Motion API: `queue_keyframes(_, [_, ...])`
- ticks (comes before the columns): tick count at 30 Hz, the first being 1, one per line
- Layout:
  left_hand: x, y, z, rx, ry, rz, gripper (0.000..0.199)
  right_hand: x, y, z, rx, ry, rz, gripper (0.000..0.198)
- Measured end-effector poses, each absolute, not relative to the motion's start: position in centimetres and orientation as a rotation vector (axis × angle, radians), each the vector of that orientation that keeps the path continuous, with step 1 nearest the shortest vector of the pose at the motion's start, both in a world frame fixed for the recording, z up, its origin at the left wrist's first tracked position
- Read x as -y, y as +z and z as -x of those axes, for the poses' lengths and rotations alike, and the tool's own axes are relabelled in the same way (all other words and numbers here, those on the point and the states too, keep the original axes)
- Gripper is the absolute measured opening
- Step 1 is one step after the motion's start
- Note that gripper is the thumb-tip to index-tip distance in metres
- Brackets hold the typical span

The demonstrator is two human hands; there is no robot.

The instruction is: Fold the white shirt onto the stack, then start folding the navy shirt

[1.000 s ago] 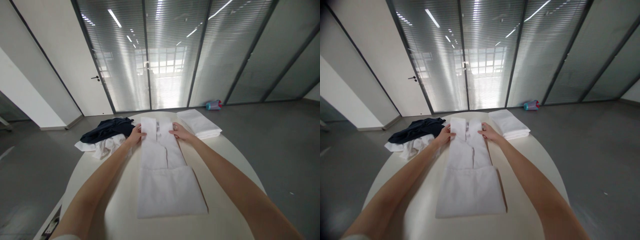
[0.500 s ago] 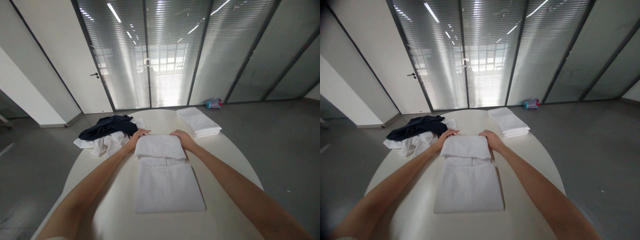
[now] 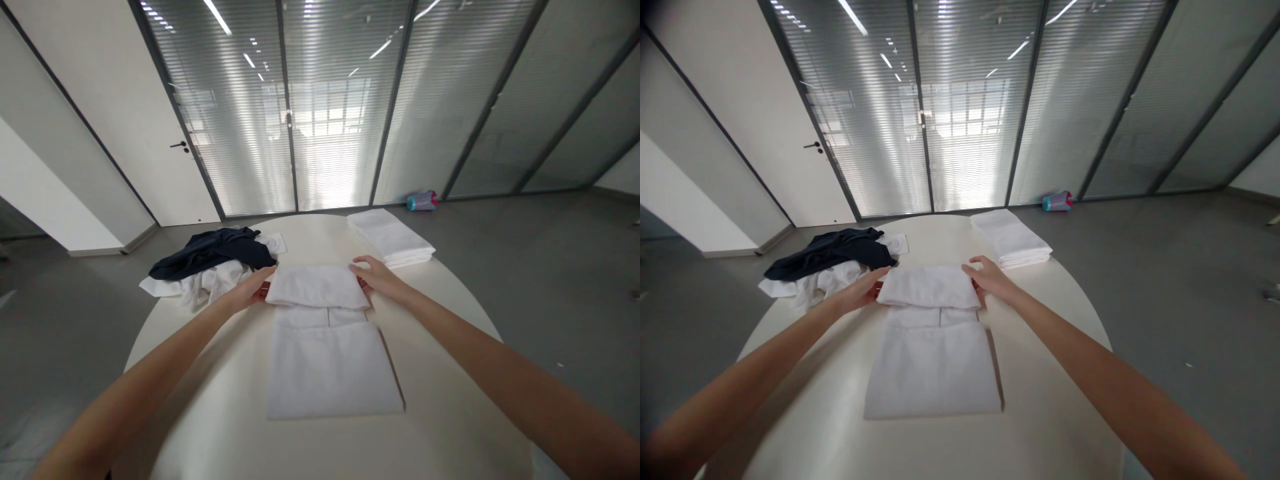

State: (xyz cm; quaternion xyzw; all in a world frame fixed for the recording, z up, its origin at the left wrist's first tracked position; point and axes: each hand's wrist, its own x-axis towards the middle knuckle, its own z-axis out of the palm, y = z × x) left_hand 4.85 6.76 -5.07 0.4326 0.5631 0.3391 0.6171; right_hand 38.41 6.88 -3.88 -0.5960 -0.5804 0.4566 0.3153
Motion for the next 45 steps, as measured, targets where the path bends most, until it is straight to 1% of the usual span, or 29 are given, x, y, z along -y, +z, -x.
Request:
queue_keyframes(2, [-6.9, -4.7, -5.4, -1.277, 0.808, -0.923, 0.070, -6.6, -3.7, -38.3, 1.560, 1.290, 1.571, 0.061])
queue_keyframes(4, [-7.2, -4.6, -5.9, -1.242, 0.837, -0.922, 0.084, -6.7, -3.6, -38.1, 1.626, 1.305, 1.570, 0.073])
queue_keyframes(5, [-7.3, -4.6, -6.1, -1.214, 0.839, -0.937, 0.094, -6.9, -3.5, -38.0, 1.638, 1.310, 1.573, 0.077])
queue_keyframes(7, [-7.4, -4.6, -6.6, -1.142, 0.829, -0.970, 0.112, -7.3, -3.3, -37.8, 1.581, 1.386, 1.527, 0.074])
queue_keyframes(8, [-7.4, -4.6, -6.9, -1.105, 0.824, -0.973, 0.114, -7.4, -3.2, -37.6, 1.519, 1.445, 1.463, 0.070])
queue_keyframes(10, [-7.3, -4.7, -7.5, -1.030, 0.851, -0.937, 0.109, -7.4, -2.9, -37.3, 1.365, 1.543, 1.318, 0.063])
queue_keyframes(11, [-7.2, -4.8, -7.9, -1.007, 0.873, -0.903, 0.106, -7.3, -2.9, -37.1, 1.298, 1.577, 1.277, 0.063])
queue_keyframes(15, [-6.6, -5.1, -9.0, -1.032, 0.902, -0.826, 0.110, -6.3, -3.5, -36.7, 1.179, 1.625, 1.332, 0.078])
queue_keyframes(20, [-5.8, -5.6, -9.5, -0.980, 0.955, -0.958, 0.119, -5.5, -3.7, -36.6, 1.275, 1.584, 1.315, 0.089])
queue_keyframes(24, [-5.2, -6.4, -10.0, -0.952, 1.001, -0.959, 0.119, -5.1, -4.2, -35.9, 1.306, 1.482, 1.305, 0.085])
queue_keyframes(28, [-4.6, -6.4, -10.5, -0.967, 0.967, -0.926, 0.127, -4.7, -6.1, -35.3, 1.310, 1.358, 1.335, 0.084])
queue_keyframes(32, [-4.4, -5.4, -10.8, -1.064, 0.972, -0.877, 0.133, -4.9, -7.4, -35.6, 1.456, 1.120, 1.338, 0.072])
queue_keyframes(35, [-4.4, -4.7, -10.4, -1.158, 1.013, -0.887, 0.123, -5.2, -6.9, -36.4, 1.658, 0.944, 1.431, 0.061])
queue_keyframes(37, [-4.3, -4.7, -10.1, -1.176, 1.003, -0.893, 0.115, -5.1, -6.2, -36.9, 1.815, 0.871, 1.498, 0.057])
queue_keyframes(40, [-4.1, -5.3, -10.0, -1.126, 0.975, -0.917, 0.116, -4.4, -5.5, -37.2, 2.030, 0.726, 1.608, 0.055])
queue_keyframes(42, [-4.0, -5.9, -10.4, -1.127, 0.999, -0.972, 0.117, -3.7, -5.3, -37.2, 2.155, 0.545, 1.666, 0.054])
queue_keyframes(45, [-4.0, -6.8, -11.0, -1.242, 1.100, -1.137, 0.108, -2.9, -5.0, -36.9, 2.210, 0.157, 1.638, 0.045])
